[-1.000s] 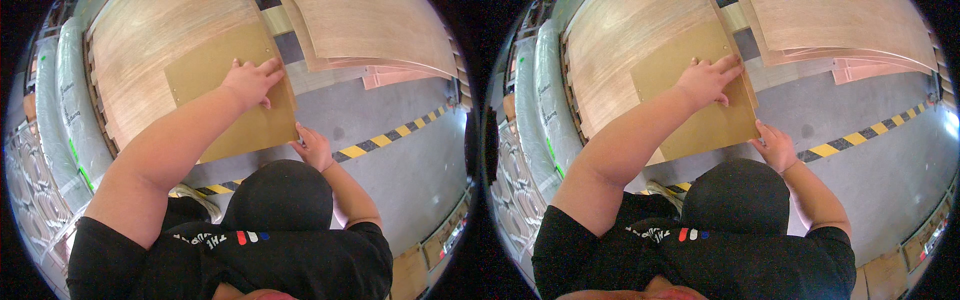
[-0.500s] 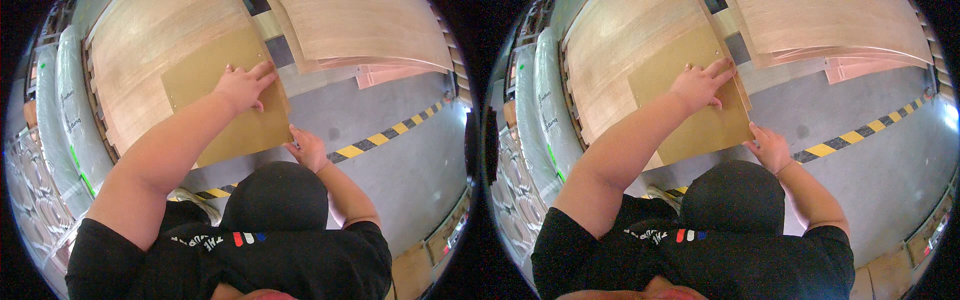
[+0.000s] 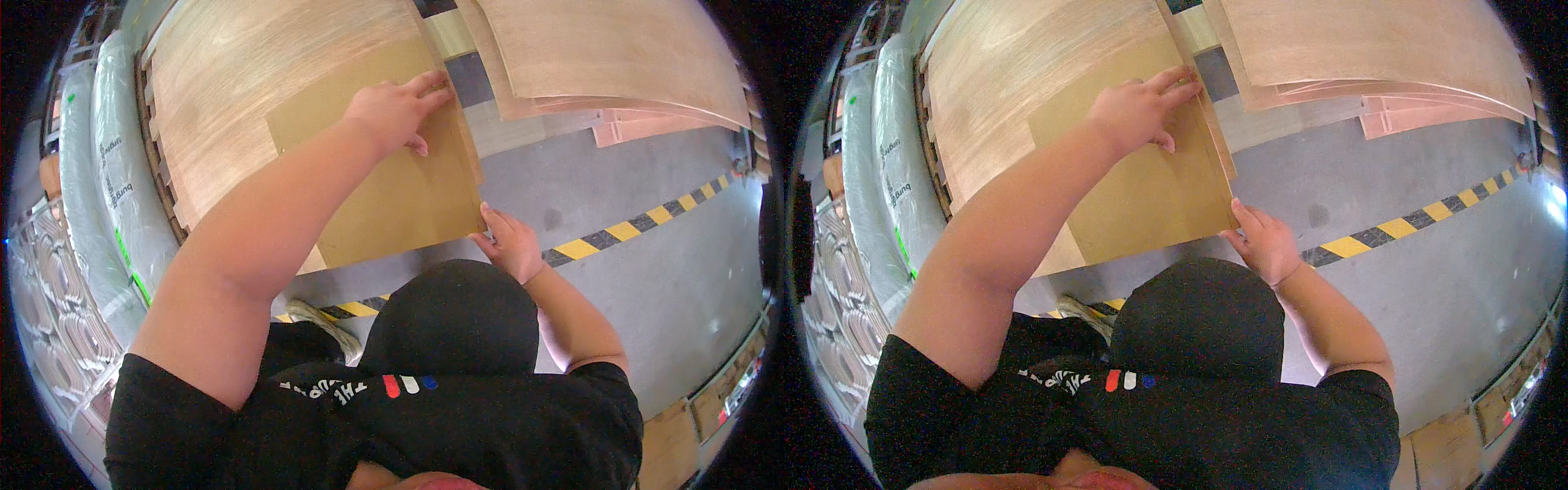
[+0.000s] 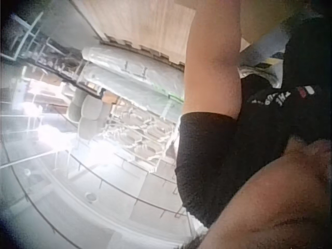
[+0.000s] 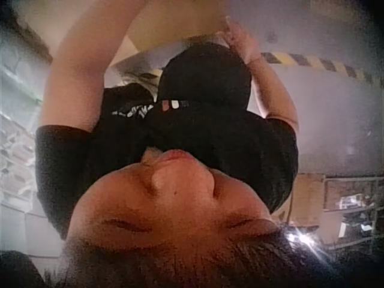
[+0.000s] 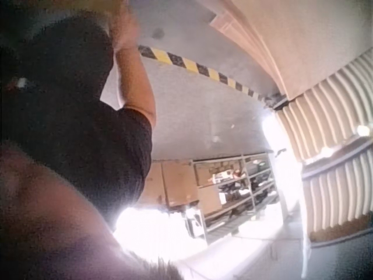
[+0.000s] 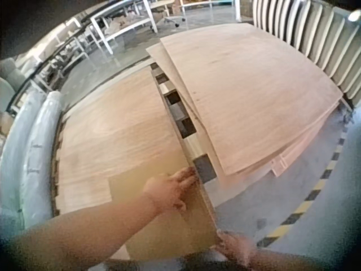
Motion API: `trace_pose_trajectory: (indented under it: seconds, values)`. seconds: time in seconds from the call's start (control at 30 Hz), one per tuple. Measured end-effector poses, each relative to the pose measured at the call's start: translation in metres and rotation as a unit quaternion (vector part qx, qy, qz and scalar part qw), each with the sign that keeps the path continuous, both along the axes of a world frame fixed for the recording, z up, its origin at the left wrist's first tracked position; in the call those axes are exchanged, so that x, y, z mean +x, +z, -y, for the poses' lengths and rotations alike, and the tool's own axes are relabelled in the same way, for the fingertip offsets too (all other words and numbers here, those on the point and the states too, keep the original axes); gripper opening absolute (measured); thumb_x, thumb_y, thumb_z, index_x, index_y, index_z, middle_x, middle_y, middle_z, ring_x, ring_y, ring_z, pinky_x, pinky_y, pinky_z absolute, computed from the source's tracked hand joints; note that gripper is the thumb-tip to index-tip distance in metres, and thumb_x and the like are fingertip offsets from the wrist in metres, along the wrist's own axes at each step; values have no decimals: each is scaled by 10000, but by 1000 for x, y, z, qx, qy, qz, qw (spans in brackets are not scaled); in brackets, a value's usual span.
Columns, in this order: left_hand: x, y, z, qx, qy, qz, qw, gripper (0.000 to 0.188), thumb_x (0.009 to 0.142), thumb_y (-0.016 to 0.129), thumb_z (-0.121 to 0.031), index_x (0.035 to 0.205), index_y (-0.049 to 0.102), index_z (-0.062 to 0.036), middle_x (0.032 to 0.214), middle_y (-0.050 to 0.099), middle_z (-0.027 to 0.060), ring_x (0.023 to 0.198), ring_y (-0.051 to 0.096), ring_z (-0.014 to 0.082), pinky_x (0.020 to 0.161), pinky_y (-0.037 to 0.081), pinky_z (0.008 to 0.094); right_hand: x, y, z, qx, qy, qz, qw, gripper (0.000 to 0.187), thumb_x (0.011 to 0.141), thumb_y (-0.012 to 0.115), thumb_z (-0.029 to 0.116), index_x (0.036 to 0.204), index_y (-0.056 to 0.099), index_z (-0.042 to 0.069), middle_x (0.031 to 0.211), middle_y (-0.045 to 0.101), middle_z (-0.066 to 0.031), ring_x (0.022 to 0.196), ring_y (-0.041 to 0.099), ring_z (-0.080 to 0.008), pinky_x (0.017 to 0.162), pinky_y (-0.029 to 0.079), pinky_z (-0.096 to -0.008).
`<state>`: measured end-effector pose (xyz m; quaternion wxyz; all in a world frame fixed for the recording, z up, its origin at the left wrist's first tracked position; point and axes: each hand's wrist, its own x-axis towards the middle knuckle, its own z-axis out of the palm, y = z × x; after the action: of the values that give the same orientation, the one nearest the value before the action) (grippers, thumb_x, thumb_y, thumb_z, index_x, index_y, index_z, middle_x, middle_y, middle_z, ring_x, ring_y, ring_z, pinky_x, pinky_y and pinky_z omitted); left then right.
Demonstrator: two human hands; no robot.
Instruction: Marking positions on a wooden board using a template and a pen.
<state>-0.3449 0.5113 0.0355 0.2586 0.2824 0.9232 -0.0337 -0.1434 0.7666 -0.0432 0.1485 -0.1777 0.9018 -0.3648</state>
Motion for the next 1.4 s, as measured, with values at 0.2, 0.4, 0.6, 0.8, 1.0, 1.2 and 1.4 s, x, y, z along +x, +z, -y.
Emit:
trace_pose_trajectory:
  seconds: [0.2,0.4,0.6,0.8,1.0,1.2,1.4]
  values:
    - [3,2,1,-19,-1,-1,1000,995,727,858,-430,1579,351,-353,1619,368,-57,1196,656,307,903,610,454,1,1,2,34,16,9,999,564,934,727,331,1370,572,9,1186,708,-169,978,712,-353,809,592,-429]
    - [13,-11,11,22,42,-26,999,909,783,800,-484,1572,366,-357,1636,348,3,1245,613,337,972,573,481,1,1,1,13,9,-24,1000,563,931,734,316,1371,570,4,1169,712,-172,979,710,-352,816,589,-433]
    - [40,-59,64,111,87,-199,970,752,865,704,-555,1544,436,-374,1645,339,54,1439,405,370,1205,332,533,-3,4,3,30,18,-31,999,571,924,740,324,1360,575,-6,1165,715,-174,984,709,-348,830,585,-437]
    - [40,-59,79,75,112,-228,964,614,966,575,-570,1542,437,-411,1661,327,6,1535,270,344,1225,194,660,-12,16,4,79,50,-78,993,555,876,793,305,1317,619,17,1046,728,-140,859,707,-322,720,587,-420]
    - [41,-59,80,87,127,-217,964,572,990,532,-560,1539,434,-433,1671,315,-20,1550,248,323,1233,131,670,-62,60,17,11,-84,-62,994,366,1005,631,377,1163,698,54,1036,707,-151,989,671,-341,792,554,-420]
    - [41,-57,83,99,133,-212,963,570,978,556,-536,1530,448,-441,1664,332,-32,1546,260,314,1219,138,680,-126,84,72,-133,-210,105,963,239,1031,609,242,1082,699,26,934,695,-148,868,682,-259,768,539,-378]
    - [38,-58,83,131,137,-209,959,567,948,596,-536,1498,490,-443,1653,350,-28,1533,284,314,1204,152,697,-159,47,115,-126,-278,-6,952,175,1024,614,176,1108,686,39,919,711,-118,813,697,-218,727,535,-346]
